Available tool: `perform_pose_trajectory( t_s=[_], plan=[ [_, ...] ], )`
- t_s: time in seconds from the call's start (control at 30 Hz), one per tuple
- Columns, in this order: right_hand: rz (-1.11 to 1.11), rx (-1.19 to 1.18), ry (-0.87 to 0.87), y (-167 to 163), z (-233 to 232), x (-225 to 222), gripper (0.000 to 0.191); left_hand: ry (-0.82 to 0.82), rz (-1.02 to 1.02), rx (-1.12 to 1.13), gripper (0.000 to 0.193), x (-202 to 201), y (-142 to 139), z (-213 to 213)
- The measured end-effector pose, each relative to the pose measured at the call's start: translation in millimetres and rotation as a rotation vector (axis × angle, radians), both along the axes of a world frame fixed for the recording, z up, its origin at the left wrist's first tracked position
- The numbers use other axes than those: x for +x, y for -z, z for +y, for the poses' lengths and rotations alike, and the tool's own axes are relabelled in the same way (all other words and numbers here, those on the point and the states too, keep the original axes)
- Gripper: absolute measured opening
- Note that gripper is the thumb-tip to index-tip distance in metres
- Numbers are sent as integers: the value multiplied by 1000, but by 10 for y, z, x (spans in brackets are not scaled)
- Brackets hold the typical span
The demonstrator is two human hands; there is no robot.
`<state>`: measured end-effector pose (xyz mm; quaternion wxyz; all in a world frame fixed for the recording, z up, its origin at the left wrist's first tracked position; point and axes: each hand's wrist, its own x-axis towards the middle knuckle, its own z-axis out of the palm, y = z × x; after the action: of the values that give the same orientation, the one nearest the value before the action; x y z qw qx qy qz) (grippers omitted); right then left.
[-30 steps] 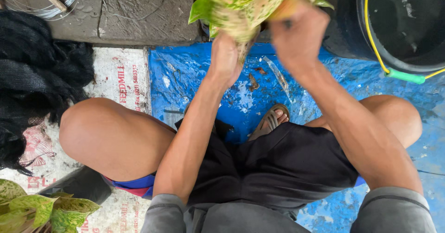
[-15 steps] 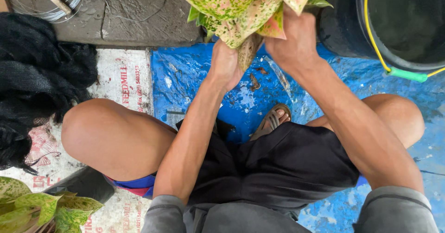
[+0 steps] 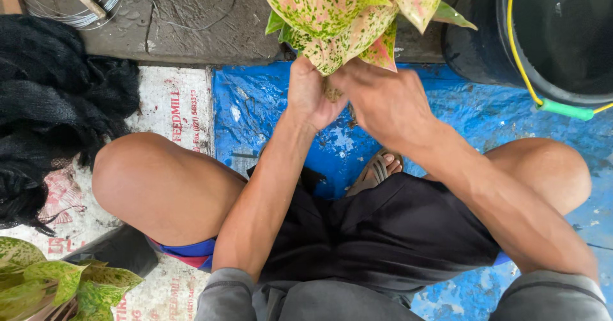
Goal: The person sits on a blue tarp and wipes the leaves of a potted plant using a sponge and water from a bucket. They repeatedly dip the sponge into the water and wipe individual leaves, rotating the plant to access different sides.
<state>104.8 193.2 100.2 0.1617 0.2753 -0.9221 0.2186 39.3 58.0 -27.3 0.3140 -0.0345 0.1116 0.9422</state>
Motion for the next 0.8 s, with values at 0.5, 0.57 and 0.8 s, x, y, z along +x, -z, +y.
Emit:
perform_pose_trajectory(
  t_s=[0.5, 0.57, 0.8],
  plan=[
    [19, 1, 236, 316, 159, -245, 8, 20, 27, 149, 41, 3, -180, 64],
    [-47, 36, 186, 204, 110, -125, 14, 13, -7, 91, 40, 4, -188, 55],
    [-99, -39, 109, -20, -108, 165, 25, -68, -138, -87, 35, -30, -124, 67]
  ],
)
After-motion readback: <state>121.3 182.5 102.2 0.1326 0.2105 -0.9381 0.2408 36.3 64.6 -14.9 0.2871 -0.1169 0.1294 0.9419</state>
